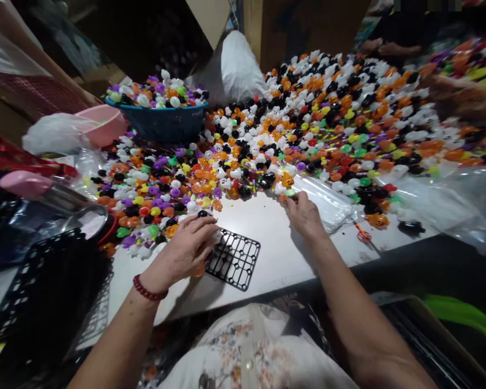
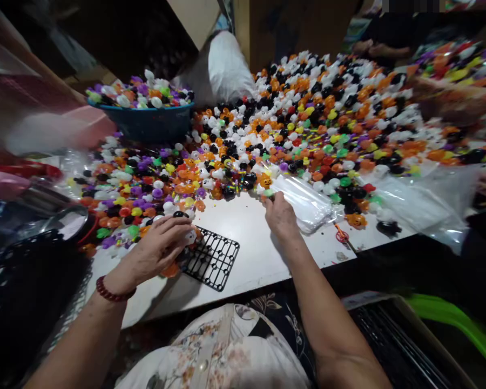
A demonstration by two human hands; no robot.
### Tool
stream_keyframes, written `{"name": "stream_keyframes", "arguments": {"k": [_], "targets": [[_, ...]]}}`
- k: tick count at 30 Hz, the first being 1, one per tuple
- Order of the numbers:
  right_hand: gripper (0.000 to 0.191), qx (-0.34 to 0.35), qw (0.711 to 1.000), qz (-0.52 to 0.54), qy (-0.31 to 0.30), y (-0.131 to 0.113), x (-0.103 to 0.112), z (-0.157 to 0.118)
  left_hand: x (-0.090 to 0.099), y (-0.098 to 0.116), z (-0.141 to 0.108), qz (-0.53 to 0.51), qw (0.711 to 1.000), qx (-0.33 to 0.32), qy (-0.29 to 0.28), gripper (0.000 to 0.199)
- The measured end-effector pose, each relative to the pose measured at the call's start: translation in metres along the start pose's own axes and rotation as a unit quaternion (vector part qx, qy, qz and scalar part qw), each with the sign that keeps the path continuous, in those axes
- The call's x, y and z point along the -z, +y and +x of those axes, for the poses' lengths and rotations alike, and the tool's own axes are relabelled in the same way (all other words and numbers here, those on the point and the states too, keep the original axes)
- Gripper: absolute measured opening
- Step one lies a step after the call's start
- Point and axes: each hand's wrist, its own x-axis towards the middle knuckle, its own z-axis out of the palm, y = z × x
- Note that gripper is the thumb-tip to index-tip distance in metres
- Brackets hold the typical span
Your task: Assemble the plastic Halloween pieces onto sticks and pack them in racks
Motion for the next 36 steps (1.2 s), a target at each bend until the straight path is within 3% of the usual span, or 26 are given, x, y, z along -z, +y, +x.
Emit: {"name": "stream_keyframes", "arguments": {"k": [1, 3, 5, 8, 11, 18, 23, 30, 36], "targets": [[0.019, 0.0, 0.995, 0.094, -0.027, -0.007, -0.009, -0.006, 0.001, 0.001, 0.0, -0.001, 1.0, 0.002, -0.003, 0.027], [0.018, -0.006, 0.958, 0.263, -0.115, -0.024, -0.033, -0.02, 0.001, 0.001, 0.001, -0.001, 1.0, 0.001, -0.006, 0.027], [0.023, -0.008, 0.917, 0.341, -0.206, -0.039, -0.061, -0.032, 0.001, 0.001, 0.001, 0.002, 1.0, -0.001, -0.004, 0.027], [0.02, 0.045, 0.907, 0.32, -0.27, -0.055, -0.097, -0.041, 0.001, 0.0, 0.002, 0.004, 1.0, -0.002, -0.001, 0.027], [0.016, 0.086, 0.922, 0.269, -0.266, -0.061, -0.115, -0.041, 0.0, 0.0, 0.001, 0.005, 1.0, -0.005, -0.004, 0.028], [0.01, 0.146, 0.933, 0.157, -0.29, -0.064, -0.109, -0.037, -0.001, -0.002, 0.0, 0.011, 1.0, -0.012, 0.0, 0.027], [0.015, 0.211, 0.923, 0.105, -0.303, -0.064, -0.103, -0.034, 0.001, 0.001, 0.001, 0.007, 1.0, -0.002, 0.012, 0.026], [0.019, 0.287, 0.909, 0.052, -0.299, -0.061, -0.111, -0.029, 0.004, 0.002, 0.002, 0.01, 1.0, -0.006, -0.003, 0.026], [0.016, 0.313, 0.905, 0.036, -0.286, -0.056, -0.119, -0.034, 0.0, 0.0, 0.004, 0.024, 1.0, -0.001, -0.006, 0.053]]}}
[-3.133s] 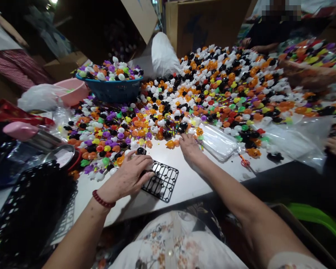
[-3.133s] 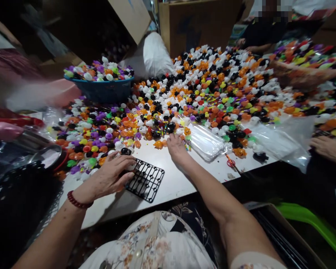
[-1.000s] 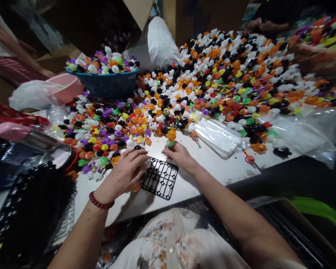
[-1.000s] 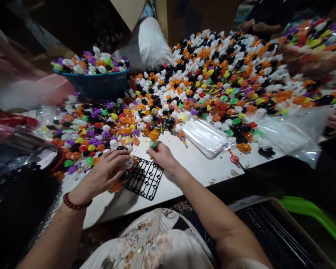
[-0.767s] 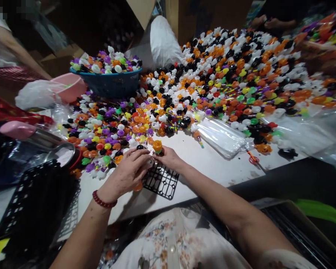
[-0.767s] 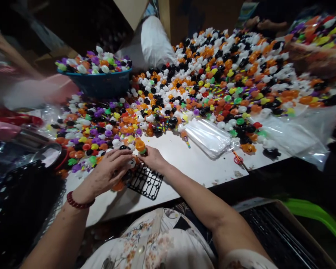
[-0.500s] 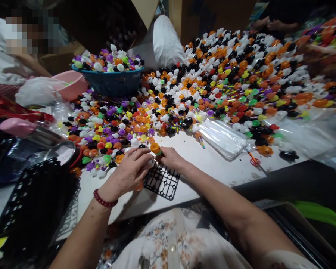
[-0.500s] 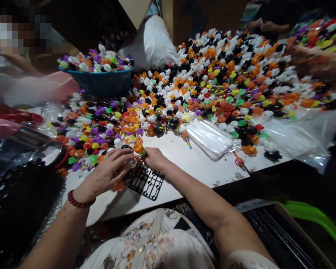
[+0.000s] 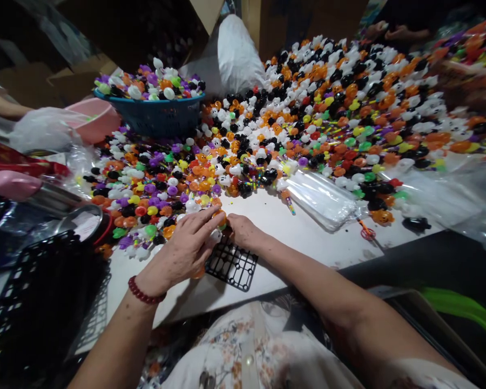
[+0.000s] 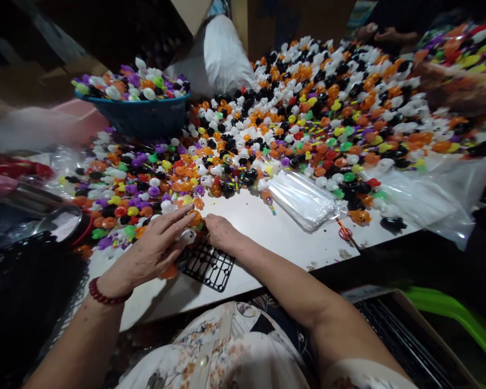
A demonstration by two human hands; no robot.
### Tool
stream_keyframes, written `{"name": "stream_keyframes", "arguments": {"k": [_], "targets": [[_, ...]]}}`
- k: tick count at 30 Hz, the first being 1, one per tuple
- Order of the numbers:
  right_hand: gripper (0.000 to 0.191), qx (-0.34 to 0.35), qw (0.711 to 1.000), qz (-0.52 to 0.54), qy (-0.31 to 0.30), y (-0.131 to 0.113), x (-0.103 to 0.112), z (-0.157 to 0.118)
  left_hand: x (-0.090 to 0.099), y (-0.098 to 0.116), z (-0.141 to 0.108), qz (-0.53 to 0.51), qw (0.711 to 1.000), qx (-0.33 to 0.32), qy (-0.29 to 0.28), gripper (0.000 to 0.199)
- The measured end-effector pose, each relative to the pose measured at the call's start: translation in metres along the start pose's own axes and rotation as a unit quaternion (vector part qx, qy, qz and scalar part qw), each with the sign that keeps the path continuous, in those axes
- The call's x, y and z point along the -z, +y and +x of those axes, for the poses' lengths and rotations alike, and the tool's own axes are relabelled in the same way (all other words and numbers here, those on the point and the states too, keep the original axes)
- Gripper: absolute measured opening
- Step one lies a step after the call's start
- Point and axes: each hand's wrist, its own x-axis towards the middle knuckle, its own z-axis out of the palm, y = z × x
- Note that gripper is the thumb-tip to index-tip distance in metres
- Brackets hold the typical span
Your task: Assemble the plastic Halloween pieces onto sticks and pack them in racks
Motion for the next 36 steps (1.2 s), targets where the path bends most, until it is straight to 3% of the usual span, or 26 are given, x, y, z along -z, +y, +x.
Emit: {"name": "stream_keyframes", "arguments": {"k": [6, 10, 14, 16, 19, 21, 24, 26, 29, 33, 36], "targets": [[0.02, 0.008, 1.0, -0.015, 0.006, -0.003, -0.009, -0.001, 0.001, -0.003, 0.002, 0.049, 0.999, 0.001, -0.024, 0.045], [0.014, 0.008, 0.999, -0.048, 0.021, -0.007, -0.005, 0.0, 0.004, -0.001, 0.004, 0.085, 0.996, -0.018, 0.031, 0.046], [0.024, -0.01, 0.994, -0.063, 0.083, -0.001, 0.019, -0.023, 0.009, 0.027, -0.01, 0.091, 0.987, -0.06, 0.119, 0.06], [0.026, -0.083, 0.98, -0.083, 0.158, 0.009, 0.04, -0.042, 0.006, 0.046, -0.027, 0.059, 0.99, -0.079, 0.103, 0.061], [0.028, -0.208, 0.936, -0.125, 0.254, 0.031, 0.074, -0.064, -0.016, 0.06, -0.058, 0.02, 0.995, -0.095, 0.031, 0.054], [0.03, -0.244, 0.924, -0.131, 0.263, 0.044, 0.092, -0.071, -0.042, 0.056, -0.077, 0.027, 0.996, -0.087, 0.017, 0.051], [0.017, -0.264, 0.922, -0.113, 0.258, 0.052, 0.104, -0.075, -0.082, 0.04, -0.095, 0.064, 0.996, -0.058, 0.035, 0.06], [0.01, -0.261, 0.927, -0.087, 0.255, 0.048, 0.103, -0.077, -0.101, 0.034, -0.099, 0.075, 0.995, -0.036, 0.047, 0.067], [0.021, -0.242, 0.941, -0.015, 0.235, 0.036, 0.095, -0.084, -0.116, 0.036, -0.094, 0.079, 0.994, -0.001, 0.071, 0.064], [0.037, -0.22, 0.956, 0.107, 0.165, 0.019, 0.076, -0.093, -0.126, 0.046, -0.074, 0.101, 0.989, 0.063, 0.088, 0.057], [0.042, -0.203, 0.949, 0.214, 0.113, 0.009, 0.06, -0.094, -0.134, 0.05, -0.053, 0.115, 0.984, 0.114, 0.077, 0.051]]}}
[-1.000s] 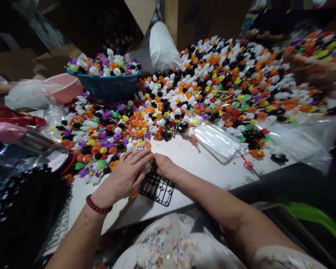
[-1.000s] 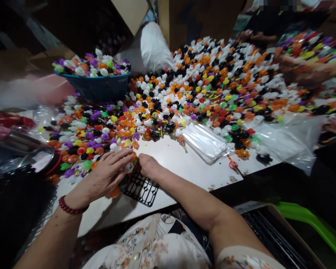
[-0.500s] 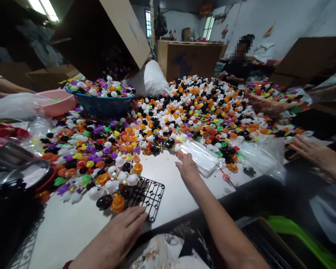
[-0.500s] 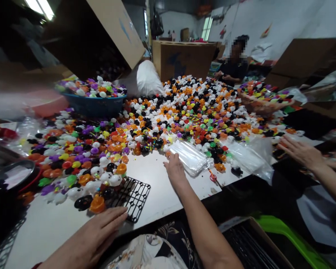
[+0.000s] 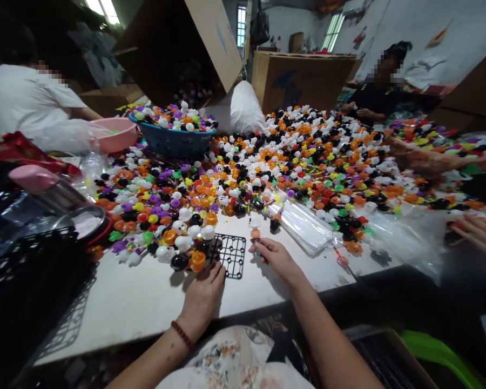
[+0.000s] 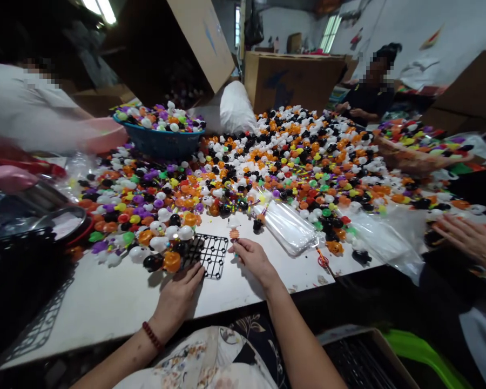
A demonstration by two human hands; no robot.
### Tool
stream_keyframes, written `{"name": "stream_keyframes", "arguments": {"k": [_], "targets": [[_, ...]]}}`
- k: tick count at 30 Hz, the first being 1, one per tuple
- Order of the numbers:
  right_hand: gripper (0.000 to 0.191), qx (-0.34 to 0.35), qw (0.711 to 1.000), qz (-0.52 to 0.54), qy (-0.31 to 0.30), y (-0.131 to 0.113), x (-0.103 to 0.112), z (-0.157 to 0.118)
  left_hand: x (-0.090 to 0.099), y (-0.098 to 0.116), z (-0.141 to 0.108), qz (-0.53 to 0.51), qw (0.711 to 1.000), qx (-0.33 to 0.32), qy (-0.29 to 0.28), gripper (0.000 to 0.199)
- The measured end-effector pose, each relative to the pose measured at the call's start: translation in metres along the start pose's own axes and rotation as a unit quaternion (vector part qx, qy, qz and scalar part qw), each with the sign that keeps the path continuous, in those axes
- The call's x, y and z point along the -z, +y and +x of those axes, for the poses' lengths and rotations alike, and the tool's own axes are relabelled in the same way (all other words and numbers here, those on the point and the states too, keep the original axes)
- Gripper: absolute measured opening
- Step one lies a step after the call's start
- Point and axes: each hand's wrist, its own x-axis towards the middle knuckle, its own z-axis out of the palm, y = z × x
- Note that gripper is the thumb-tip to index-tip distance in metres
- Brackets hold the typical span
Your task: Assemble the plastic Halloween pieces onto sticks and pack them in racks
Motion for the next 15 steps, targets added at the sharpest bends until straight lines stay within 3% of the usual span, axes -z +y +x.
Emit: {"name": "stream_keyframes", "arguments": {"k": [3, 6, 12, 15], "targets": [[0.044, -0.016, 0.988, 0.139, -0.067, -0.004, -0.016, -0.004, -0.008, 0.007, 0.015, -0.009, 0.999, 0.046, -0.005, 0.045], [0.047, -0.028, 0.974, 0.205, -0.087, -0.009, -0.031, -0.007, -0.011, 0.011, 0.02, -0.036, 0.997, 0.064, 0.004, 0.046], [0.037, -0.04, 0.988, 0.15, -0.016, -0.014, -0.052, -0.007, 0.008, 0.011, -0.009, -0.097, 0.992, 0.061, 0.054, 0.037], [0.034, -0.042, 0.992, 0.119, -0.031, -0.017, -0.061, -0.002, 0.016, 0.01, -0.024, -0.109, 0.987, 0.103, 0.061, 0.03]]}}
